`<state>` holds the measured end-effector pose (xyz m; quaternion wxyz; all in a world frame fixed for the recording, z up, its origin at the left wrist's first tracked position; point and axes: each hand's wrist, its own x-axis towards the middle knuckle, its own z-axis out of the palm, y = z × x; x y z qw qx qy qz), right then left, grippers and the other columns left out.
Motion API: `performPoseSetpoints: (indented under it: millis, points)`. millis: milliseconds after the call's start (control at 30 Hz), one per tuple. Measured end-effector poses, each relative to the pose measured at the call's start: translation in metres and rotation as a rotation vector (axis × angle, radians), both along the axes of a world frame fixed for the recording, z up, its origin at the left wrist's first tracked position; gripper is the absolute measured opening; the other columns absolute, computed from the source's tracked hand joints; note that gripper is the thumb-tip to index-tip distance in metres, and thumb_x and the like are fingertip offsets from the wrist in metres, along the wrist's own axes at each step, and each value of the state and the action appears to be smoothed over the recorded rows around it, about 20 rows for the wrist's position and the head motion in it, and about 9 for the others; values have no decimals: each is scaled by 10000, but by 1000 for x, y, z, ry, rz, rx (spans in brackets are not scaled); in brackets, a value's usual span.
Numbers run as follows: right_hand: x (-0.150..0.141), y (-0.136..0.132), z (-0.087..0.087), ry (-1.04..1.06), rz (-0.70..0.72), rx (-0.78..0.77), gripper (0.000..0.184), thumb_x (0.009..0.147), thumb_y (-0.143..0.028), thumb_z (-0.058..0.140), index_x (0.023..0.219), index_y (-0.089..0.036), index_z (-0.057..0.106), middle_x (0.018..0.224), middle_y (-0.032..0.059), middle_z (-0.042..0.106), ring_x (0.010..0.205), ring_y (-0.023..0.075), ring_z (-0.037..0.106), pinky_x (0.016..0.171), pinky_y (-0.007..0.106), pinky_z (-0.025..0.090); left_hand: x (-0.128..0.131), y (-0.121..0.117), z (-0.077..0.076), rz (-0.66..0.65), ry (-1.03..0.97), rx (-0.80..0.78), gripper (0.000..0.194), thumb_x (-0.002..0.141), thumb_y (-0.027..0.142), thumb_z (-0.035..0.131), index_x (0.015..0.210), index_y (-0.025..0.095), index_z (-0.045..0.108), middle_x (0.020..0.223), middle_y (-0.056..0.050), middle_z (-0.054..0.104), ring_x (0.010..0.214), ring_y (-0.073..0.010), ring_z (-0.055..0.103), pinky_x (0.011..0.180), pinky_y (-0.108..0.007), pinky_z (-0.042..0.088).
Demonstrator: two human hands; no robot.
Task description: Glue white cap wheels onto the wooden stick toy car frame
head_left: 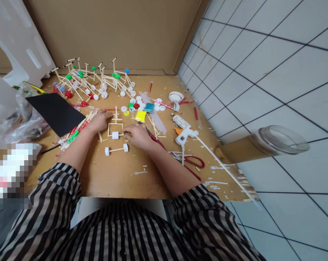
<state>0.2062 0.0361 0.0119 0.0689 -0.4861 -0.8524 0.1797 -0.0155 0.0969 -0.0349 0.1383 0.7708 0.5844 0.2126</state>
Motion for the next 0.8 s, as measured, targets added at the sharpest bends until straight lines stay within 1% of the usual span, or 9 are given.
performPoseSetpoints:
  millis: [200, 333, 400, 467, 533, 600, 667, 733, 800]
  points:
    - [-1, 0, -1, 1, 3, 13, 337, 930, -195, 556, 1205, -232, 748, 1258, 105, 743, 1253, 316, 599, 1040, 496, 399, -2, 1, -2, -25, 51, 7, 580, 685, 18, 498, 1168, 194, 767, 1293, -98, 729, 1325, -294, 590, 1185, -441, 404]
    - [-1, 0, -2, 0, 19, 32, 341, 925, -189, 559, 1207, -242, 743, 1246, 92, 750, 1243, 313, 607, 1049, 499, 412, -5, -3, 7, -50, 17, 27, 618, 658, -2, 486, 1184, 177, 757, 1344, -104, 701, 1327, -286, 595, 1191, -438, 401]
    - [0, 0, -1, 17, 15, 38, 344, 922, -186, 562, 1213, -236, 739, 1248, 94, 748, 1251, 315, 606, 1056, 498, 421, -8, -10, 15, -18, -11, 30, 591, 643, -6, 500, 1136, 169, 775, 1345, -119, 698, 1323, -303, 597, 1191, -444, 397]
    - [2, -1, 1, 47, 6, 47, 343, 918, -179, 566, 1212, -220, 739, 1259, 101, 742, 1258, 315, 608, 1069, 496, 426, -10, -23, 24, 24, -21, 42, 554, 671, 6, 516, 1128, 176, 778, 1360, -126, 687, 1318, -315, 600, 1179, -452, 406]
    - [4, -1, 4, 81, -11, 56, 336, 911, -166, 574, 1196, -211, 745, 1258, 106, 741, 1254, 312, 618, 1084, 500, 429, -12, -42, 32, 120, -52, 69, 467, 726, 42, 535, 1092, 184, 789, 1286, -122, 727, 1258, -305, 640, 1134, -427, 445]
    - [6, -1, 6, 115, -45, 56, 326, 900, -151, 584, 1167, -221, 757, 1242, 98, 748, 1242, 308, 633, 1091, 508, 435, -12, -64, 38, 221, -92, 60, 370, 770, 111, 567, 1053, 170, 798, 1166, -132, 769, 1097, -296, 708, 1024, -401, 516]
    - [8, 0, 7, 172, -76, 47, 323, 890, -137, 590, 1145, -229, 765, 1236, 88, 751, 1217, 294, 655, 1086, 497, 452, -10, -87, 40, 292, -186, 39, 288, 790, 207, 616, 1003, 168, 806, 1023, -116, 794, 917, -266, 728, 888, -365, 556]
    - [8, 0, 7, 250, -88, 30, 320, 885, -122, 583, 1128, -214, 771, 1214, 91, 759, 1162, 271, 686, 1053, 457, 489, -6, -106, 39, 310, -322, 9, 236, 784, 291, 653, 914, 174, 810, 872, -80, 790, 759, -219, 695, 746, -313, 546]
    - [8, -1, 9, 302, -83, 14, 309, 887, -114, 571, 1099, -199, 778, 1166, 94, 774, 1092, 250, 710, 1003, 419, 520, 0, -122, 36, 279, -462, -35, 239, 758, 357, 687, 839, 163, 800, 761, -62, 761, 655, -186, 638, 636, -281, 498]
